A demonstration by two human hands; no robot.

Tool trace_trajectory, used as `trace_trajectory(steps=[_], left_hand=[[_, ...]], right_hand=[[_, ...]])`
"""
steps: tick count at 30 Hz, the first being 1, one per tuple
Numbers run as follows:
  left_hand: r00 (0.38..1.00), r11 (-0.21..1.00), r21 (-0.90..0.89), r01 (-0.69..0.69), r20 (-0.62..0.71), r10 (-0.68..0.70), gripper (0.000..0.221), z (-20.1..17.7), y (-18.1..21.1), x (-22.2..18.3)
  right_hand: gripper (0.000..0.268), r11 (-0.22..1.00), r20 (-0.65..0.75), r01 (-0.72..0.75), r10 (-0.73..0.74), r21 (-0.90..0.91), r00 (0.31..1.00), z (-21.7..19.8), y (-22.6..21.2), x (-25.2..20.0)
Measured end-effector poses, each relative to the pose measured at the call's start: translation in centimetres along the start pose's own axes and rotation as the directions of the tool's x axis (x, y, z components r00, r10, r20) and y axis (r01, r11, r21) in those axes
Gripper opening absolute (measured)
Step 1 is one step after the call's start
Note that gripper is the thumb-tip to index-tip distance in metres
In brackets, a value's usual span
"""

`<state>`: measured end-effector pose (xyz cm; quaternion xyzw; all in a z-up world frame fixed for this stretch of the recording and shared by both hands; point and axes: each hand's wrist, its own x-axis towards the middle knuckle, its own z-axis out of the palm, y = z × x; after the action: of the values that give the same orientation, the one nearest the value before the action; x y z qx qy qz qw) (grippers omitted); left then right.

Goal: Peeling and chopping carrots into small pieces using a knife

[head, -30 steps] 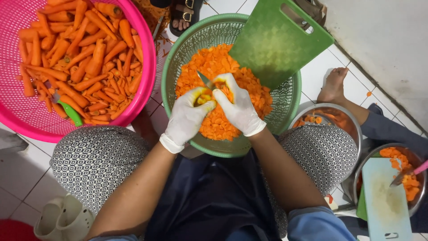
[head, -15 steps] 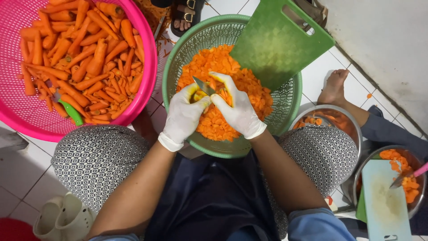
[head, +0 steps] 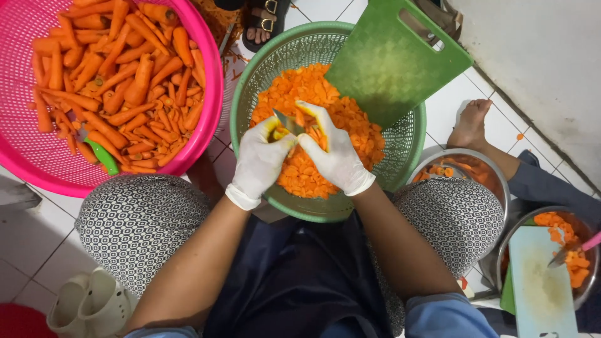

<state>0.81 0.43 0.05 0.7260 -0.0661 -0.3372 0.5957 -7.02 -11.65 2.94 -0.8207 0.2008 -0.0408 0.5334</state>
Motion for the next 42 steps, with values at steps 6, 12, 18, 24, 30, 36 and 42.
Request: trace_trajectory(steps=[6,12,18,24,30,36,42], left_hand=[[1.0,1.0,-0.021,-0.002,0.009,0.002,0.006,0.4,0.1,-0.3],[0.995,0.997,0.065,0.04,0.087,-0.046,0.009,0.8,-0.1,-0.5],[1.0,0.999,-0.035,0.011,-0.022,-0.012,0.004,0.5,-1.6,0.9],[1.0,1.0,-0.003,0.022,-0.012,-0.022,0.007,0.4,0.3,0.1],[0.995,0.99,-0.141,0.011,0.095,0.002,0.011,0.7,0.5,-0.5],[0.985,0.978,-0.203,-0.05,0.154,0.082,0.021,0.4,-1.8,0.2],[0.98,0.98,-0.199,-0.021,0.189,0.06,0.027,0.8,-1.9,0.4]], right_hand=[[0.036,1.0,-0.037,-0.016,0.016,0.011,0.999,0.2,1.1,0.1],[0.013,0.997,-0.101,-0.069,0.073,0.037,0.992,0.8,2.2,0.8],[0.035,1.0,-0.03,-0.018,0.018,0.018,0.999,0.0,0.0,0.3],[0.033,0.999,-0.031,-0.007,0.009,0.04,0.999,0.2,0.6,0.2],[0.019,1.0,-0.09,-0.007,0.007,0.0,0.996,0.4,2.3,0.8],[0.018,0.999,-0.116,-0.034,0.034,0.005,0.993,0.3,2.0,0.6],[0.005,0.991,-0.119,-0.134,0.135,0.014,0.984,0.7,2.8,1.1]])
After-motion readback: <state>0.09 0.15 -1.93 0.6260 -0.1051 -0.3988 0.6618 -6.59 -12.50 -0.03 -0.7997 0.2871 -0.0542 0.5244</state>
